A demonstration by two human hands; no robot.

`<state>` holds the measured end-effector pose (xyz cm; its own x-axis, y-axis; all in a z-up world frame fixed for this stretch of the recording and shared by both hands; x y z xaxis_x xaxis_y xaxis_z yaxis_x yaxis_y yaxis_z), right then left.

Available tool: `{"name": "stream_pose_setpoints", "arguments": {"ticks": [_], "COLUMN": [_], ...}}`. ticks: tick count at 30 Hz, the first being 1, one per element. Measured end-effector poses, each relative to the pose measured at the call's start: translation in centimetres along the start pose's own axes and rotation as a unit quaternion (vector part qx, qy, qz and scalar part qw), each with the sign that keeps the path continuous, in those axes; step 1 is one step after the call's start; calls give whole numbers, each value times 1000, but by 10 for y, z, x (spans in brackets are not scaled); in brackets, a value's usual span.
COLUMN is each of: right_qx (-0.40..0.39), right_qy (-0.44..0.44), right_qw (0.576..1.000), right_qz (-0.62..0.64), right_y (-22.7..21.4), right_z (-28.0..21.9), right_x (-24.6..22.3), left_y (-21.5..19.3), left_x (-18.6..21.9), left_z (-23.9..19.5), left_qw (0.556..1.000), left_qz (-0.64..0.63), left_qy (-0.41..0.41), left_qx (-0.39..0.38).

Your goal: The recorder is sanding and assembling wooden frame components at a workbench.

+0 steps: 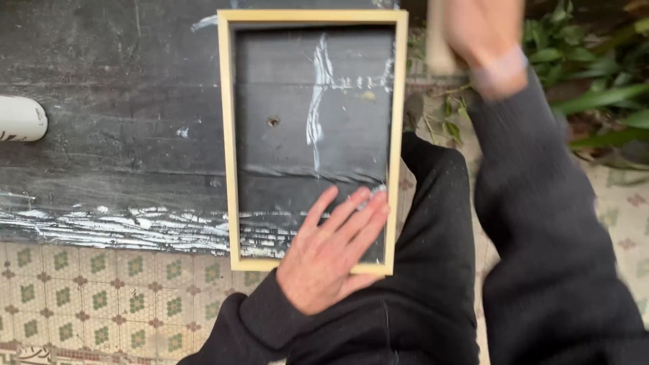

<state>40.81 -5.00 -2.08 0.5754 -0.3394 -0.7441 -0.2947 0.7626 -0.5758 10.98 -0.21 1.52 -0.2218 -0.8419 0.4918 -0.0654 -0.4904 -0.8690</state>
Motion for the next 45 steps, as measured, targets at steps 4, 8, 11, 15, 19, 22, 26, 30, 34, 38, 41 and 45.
{"name": "stream_pose_setpoints", "arguments": {"ticks": [4, 8, 11, 15, 19, 22, 26, 30, 34, 38, 41, 45], "right_qx": [26, 0, 6, 30, 54, 62, 64, 68, 72, 81, 78, 91], "right_qy": [75, 111, 253, 291, 339, 359, 323, 326, 326, 334, 306, 316], "right_qw": [980, 984, 944, 927, 907, 894, 908, 907, 897, 890, 904, 900], "right_qz": [181, 139, 211, 235, 244, 260, 260, 259, 290, 300, 289, 287], "right_y": [-13, -21, -26, -36, -38, -40, -50, -63, -67, -76, -82, -92], "right_z": [-84, -167, -219, -261, -274, -289, -288, -298, -294, -314, -310, -311], "right_x": [14, 14, 36, 58, 68, 65, 60, 54, 43, 38, 31, 16], "left_y": [3, 0, 0, 16, 15, 1, -37, -96, -142, -113, -100, -123], "left_x": [5, -1, 3, 11, 26, 32, -1, -90, -109, -149, -173, -134], "left_z": [-12, -2, -3, -10, -5, 12, 87, 187, 192, 160, 149, 117], "left_qw": [999, 1000, 999, 998, 986, 978, 969, 965, 942, 964, 959, 970], "left_qz": [-28, -2, 6, 62, 91, 57, 50, 256, 304, 263, 281, 242], "left_qy": [-21, -19, -27, -1, 130, 199, 236, 56, 98, -1, -20, 11], "left_qx": [-26, -20, -24, 27, 47, -14, -48, 20, 103, -27, -39, -31]}}
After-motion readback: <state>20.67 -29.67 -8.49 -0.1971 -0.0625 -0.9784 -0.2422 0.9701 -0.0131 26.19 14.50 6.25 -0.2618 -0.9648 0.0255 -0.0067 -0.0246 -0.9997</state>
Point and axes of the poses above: each hand's wrist, its own z-axis towards the middle knuckle, its own y-axis out of the palm, x = y × z, the point moved 9 cm from there along z, towards the middle knuckle, and after that the axes turned 2 degrees about y, right-handed, at the moved point
